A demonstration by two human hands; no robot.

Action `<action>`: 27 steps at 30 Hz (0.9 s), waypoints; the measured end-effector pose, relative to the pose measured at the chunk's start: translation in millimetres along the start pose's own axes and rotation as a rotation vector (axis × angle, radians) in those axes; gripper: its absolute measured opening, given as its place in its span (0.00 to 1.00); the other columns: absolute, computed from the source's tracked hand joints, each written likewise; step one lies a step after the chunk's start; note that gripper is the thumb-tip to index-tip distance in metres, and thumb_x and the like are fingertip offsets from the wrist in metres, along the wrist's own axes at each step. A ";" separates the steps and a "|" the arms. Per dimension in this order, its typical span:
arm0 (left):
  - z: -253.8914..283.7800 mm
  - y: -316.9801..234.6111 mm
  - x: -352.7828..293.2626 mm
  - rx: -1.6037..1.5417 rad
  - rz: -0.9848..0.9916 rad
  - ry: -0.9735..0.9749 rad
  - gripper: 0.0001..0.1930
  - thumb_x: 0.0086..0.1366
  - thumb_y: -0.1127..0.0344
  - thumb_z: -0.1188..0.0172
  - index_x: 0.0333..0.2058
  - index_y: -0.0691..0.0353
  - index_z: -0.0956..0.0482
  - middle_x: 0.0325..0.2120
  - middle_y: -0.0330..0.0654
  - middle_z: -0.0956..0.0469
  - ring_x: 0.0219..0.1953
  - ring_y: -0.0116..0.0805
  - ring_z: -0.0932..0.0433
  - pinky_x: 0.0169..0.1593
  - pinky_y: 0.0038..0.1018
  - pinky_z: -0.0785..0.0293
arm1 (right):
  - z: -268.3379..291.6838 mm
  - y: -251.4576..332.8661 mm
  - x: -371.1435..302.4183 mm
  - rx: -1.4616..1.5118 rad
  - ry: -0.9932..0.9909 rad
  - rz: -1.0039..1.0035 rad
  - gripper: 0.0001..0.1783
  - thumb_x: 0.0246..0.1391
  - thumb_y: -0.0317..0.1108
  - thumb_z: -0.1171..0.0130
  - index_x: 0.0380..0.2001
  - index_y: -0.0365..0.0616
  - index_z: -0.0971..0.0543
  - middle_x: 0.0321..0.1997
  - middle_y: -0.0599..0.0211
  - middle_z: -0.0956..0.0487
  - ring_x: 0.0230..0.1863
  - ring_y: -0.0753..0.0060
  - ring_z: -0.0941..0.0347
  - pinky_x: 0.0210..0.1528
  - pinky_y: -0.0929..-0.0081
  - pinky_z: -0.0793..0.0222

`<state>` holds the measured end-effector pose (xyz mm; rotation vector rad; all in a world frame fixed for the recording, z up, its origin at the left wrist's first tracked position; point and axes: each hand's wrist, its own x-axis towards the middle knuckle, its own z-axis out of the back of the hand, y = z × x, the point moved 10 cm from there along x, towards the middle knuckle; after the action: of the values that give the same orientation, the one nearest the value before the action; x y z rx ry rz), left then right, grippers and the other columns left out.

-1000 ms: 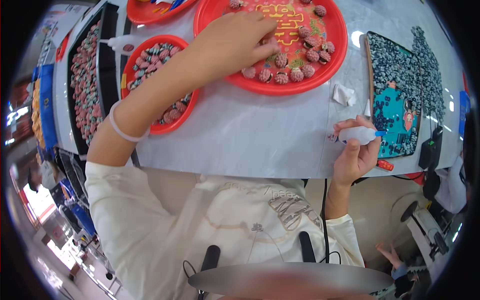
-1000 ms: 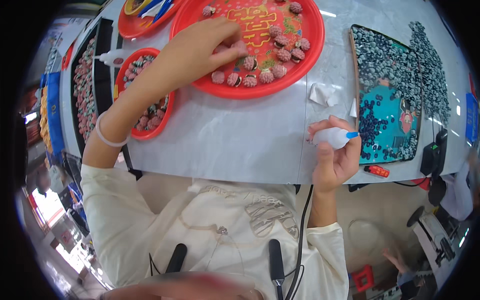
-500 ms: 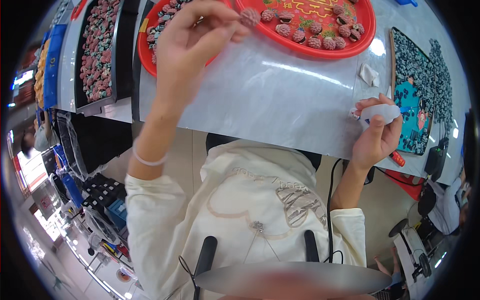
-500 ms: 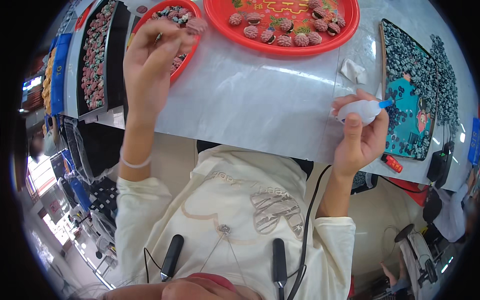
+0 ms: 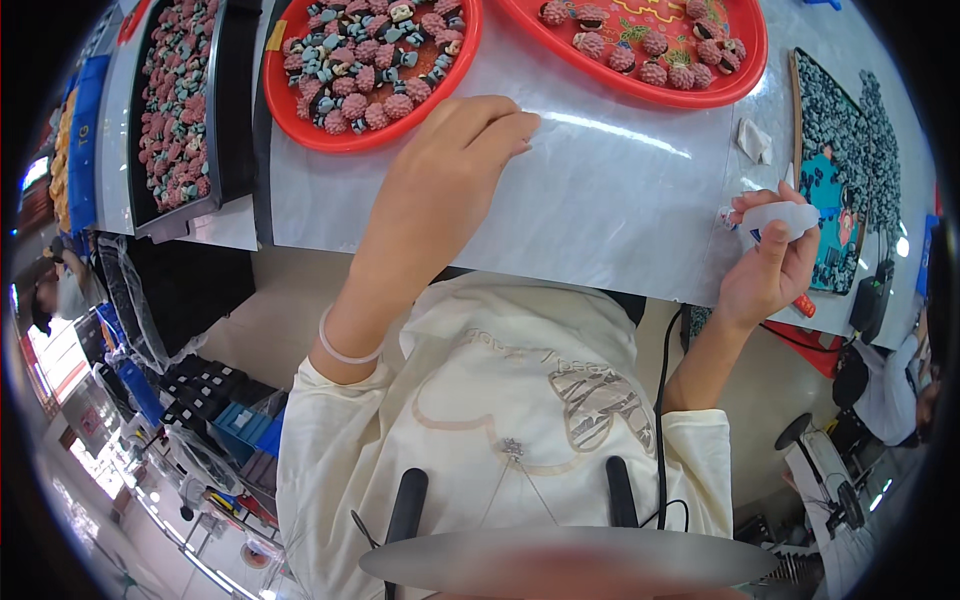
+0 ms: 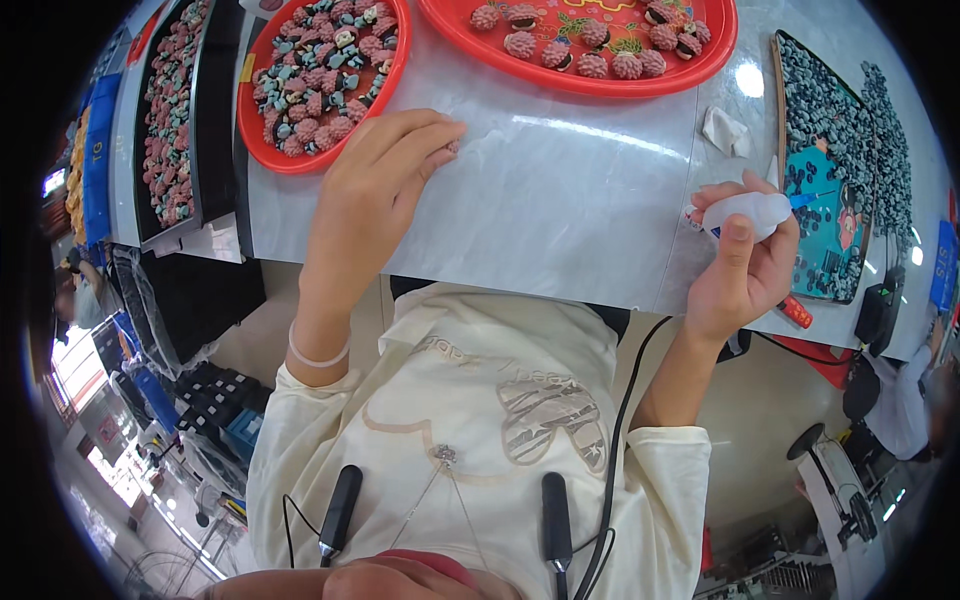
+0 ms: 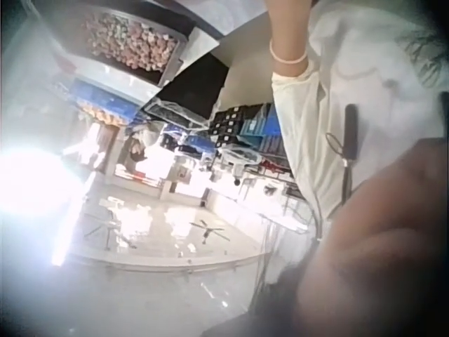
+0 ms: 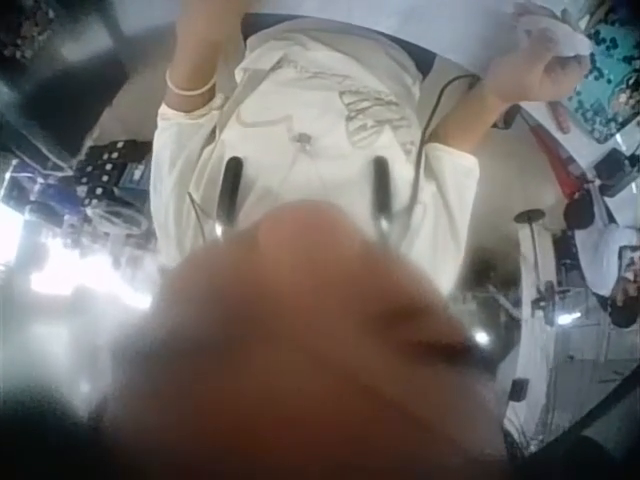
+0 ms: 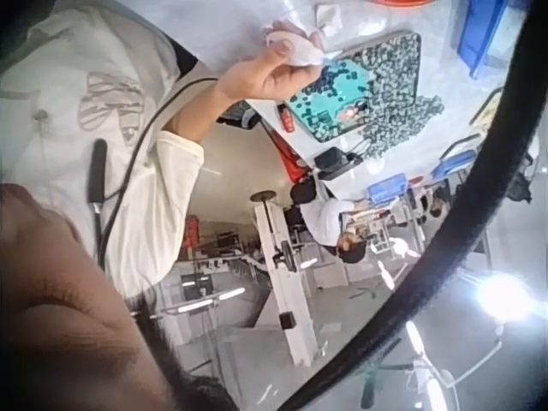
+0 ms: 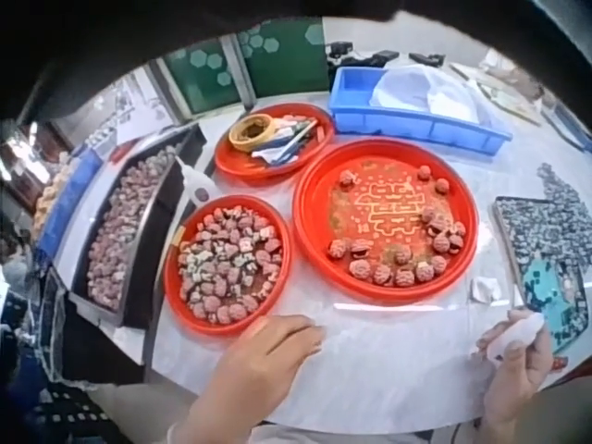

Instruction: The person assembles toy figurines by applying glue from a bottle to toy parts and attaching them together.

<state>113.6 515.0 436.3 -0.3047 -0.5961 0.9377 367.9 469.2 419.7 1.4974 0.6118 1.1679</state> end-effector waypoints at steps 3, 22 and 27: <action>9.3 -0.7 5.6 -0.120 0.058 -0.032 0.13 0.45 0.83 0.44 0.32 0.64 0.25 0.30 0.43 0.32 0.32 0.35 0.29 0.33 0.24 0.31 | -1.1 1.0 0.6 0.013 -0.001 0.002 0.19 0.52 0.39 0.50 0.39 0.32 0.33 0.25 0.56 0.26 0.26 0.70 0.31 0.32 0.76 0.34; -46.0 -8.6 -25.1 -1.519 0.195 -0.141 0.10 0.54 0.77 0.45 0.37 0.68 0.29 0.38 0.45 0.33 0.40 0.34 0.29 0.42 0.28 0.30 | -21.8 14.3 -7.2 0.057 0.238 -0.260 0.30 0.38 0.50 0.37 0.37 0.40 0.34 0.32 0.59 0.30 0.25 0.73 0.35 0.21 0.84 0.43; -46.0 -6.3 -22.0 -1.543 0.316 -0.181 0.08 0.54 0.77 0.46 0.34 0.67 0.28 0.39 0.46 0.34 0.39 0.35 0.29 0.42 0.28 0.31 | -33.5 18.4 1.0 0.153 0.240 -0.273 0.31 0.34 0.48 0.33 0.35 0.37 0.34 0.34 0.56 0.28 0.32 0.69 0.32 0.32 0.81 0.39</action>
<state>135.5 493.7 395.0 -1.7341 -1.3970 0.6234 334.3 479.4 434.8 1.3568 1.0553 1.1126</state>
